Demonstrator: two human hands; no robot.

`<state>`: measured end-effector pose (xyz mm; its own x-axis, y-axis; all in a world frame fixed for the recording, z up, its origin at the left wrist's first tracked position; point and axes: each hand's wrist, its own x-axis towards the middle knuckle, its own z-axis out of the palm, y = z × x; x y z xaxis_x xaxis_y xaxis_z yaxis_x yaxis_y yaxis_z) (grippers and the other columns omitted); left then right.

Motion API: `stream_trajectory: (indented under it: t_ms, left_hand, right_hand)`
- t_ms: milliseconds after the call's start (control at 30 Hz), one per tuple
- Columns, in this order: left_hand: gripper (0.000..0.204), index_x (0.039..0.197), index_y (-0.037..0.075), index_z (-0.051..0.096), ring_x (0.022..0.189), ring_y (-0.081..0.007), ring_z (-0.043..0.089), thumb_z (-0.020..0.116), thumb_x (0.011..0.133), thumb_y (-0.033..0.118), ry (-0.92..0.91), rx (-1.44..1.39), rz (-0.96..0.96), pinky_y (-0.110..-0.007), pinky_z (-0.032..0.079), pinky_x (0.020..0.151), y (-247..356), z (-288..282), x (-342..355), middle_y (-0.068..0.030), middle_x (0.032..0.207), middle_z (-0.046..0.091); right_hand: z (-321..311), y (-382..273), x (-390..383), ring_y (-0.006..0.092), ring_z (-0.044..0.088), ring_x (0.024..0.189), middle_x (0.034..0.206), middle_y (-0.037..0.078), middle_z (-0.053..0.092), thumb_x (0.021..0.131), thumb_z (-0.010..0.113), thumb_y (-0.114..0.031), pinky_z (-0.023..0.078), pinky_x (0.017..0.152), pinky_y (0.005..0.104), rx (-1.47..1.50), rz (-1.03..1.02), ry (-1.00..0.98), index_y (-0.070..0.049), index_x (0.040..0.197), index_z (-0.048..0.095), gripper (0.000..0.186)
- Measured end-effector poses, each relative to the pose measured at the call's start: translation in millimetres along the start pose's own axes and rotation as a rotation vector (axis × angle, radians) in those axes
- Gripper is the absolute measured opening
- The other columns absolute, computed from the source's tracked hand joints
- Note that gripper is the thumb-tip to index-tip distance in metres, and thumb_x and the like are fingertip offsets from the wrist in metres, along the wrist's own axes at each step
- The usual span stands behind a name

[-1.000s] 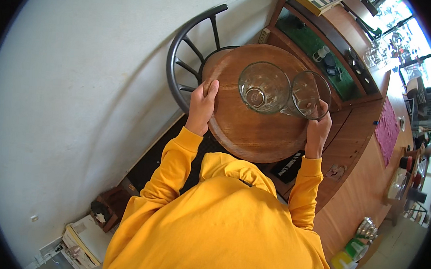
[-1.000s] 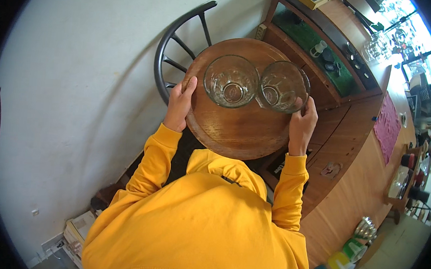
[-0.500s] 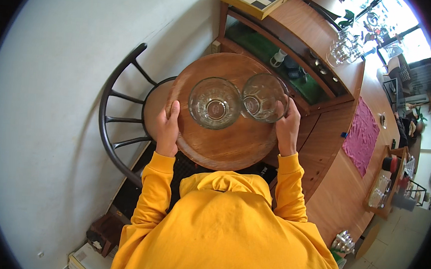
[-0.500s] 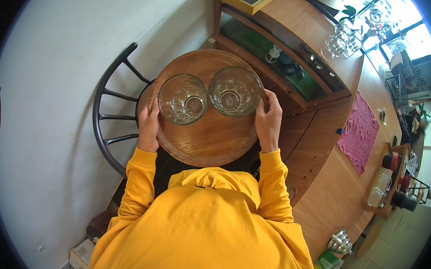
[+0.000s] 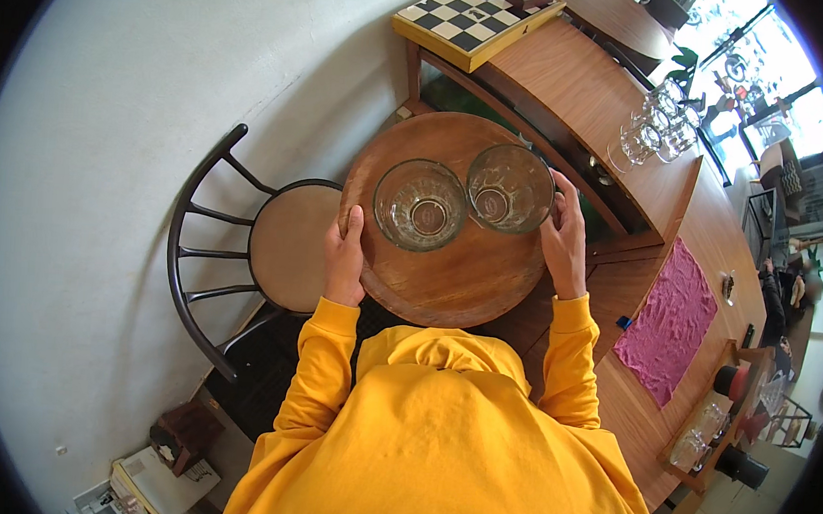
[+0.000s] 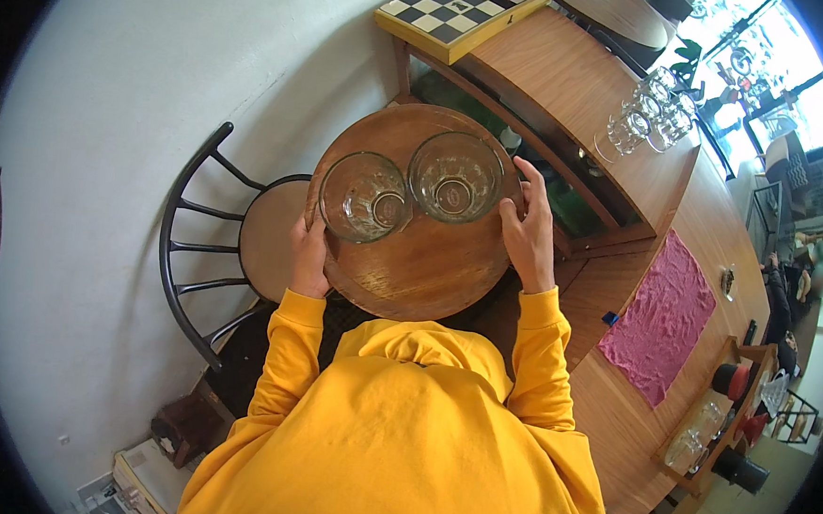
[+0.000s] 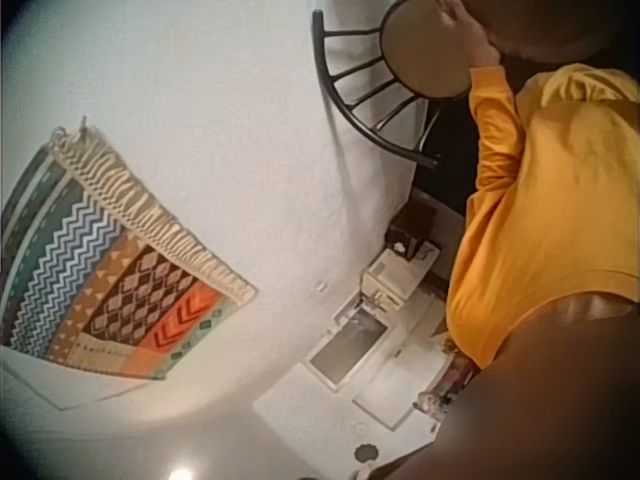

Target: Placing clean glassware onto a tray and moving them to a dining table.

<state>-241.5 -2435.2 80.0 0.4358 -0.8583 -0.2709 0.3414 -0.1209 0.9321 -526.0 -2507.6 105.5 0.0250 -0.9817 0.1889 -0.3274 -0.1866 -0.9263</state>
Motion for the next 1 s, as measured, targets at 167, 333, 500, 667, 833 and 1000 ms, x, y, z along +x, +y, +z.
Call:
stream_trajectory:
  t_ms: [167,333,500,667,833,1000]
  left_hand:
    - [0.040,0.111,-0.001,0.060,0.094,-0.0115,0.055,0.056,0.097,0.037,-0.003,0.050,-0.011,-0.028,0.045,0.085,-10,3,21,-0.0036,0.103,0.062]
    - [0.040,0.108,-0.001,0.061,0.091,-0.0117,0.055,0.057,0.097,0.037,-0.034,0.098,-0.022,-0.028,0.045,0.082,-11,-1,34,-0.0041,0.100,0.062]
    - [0.041,0.107,-0.002,0.061,0.091,-0.0116,0.055,0.056,0.097,0.037,-0.026,0.162,-0.026,-0.028,0.045,0.082,-13,-1,46,-0.0047,0.099,0.062]
    - [0.042,0.110,-0.003,0.061,0.092,-0.0123,0.055,0.055,0.097,0.037,-0.027,0.152,-0.047,-0.029,0.045,0.082,-12,9,51,-0.0057,0.100,0.062]
    - [0.043,0.114,-0.002,0.060,0.096,-0.0133,0.055,0.055,0.097,0.037,-0.006,0.180,-0.032,-0.029,0.044,0.086,-20,27,64,-0.0070,0.105,0.062]
    - [0.044,0.117,-0.003,0.059,0.099,-0.0136,0.055,0.055,0.098,0.036,-0.014,0.144,0.026,-0.028,0.044,0.088,-32,61,79,-0.0073,0.107,0.062]
  right_hand:
    - [-12,-8,-4,0.0247,0.050,0.115,0.126,0.012,0.053,0.081,0.059,-0.006,0.041,0.099,0.0327,-0.179,0.007,-0.125,-0.012,0.144,0.034,0.068]
    - [-1,-31,-12,0.0305,0.035,0.135,0.146,0.014,0.037,0.079,0.073,-0.020,0.026,0.113,0.0420,-0.492,-0.168,-0.130,-0.012,0.147,0.030,0.081]
    - [19,-27,-2,0.0292,0.035,0.135,0.141,0.009,0.044,0.070,0.083,-0.039,0.021,0.114,0.0427,-0.596,-0.189,-0.179,-0.013,0.143,0.034,0.092]
    - [28,-8,19,0.0324,0.033,0.134,0.134,0.010,0.049,0.069,0.082,-0.047,0.018,0.116,0.0444,-0.280,-0.046,-0.196,-0.010,0.135,0.040,0.087]
    - [25,12,42,0.0297,0.044,0.127,0.130,0.011,0.052,0.067,0.086,-0.035,0.031,0.111,0.0417,-0.176,-0.107,-0.143,-0.007,0.133,0.041,0.084]
    - [8,35,74,0.0264,0.053,0.117,0.126,0.014,0.053,0.067,0.083,-0.020,0.044,0.101,0.0350,-0.081,-0.133,-0.123,-0.006,0.133,0.041,0.080]
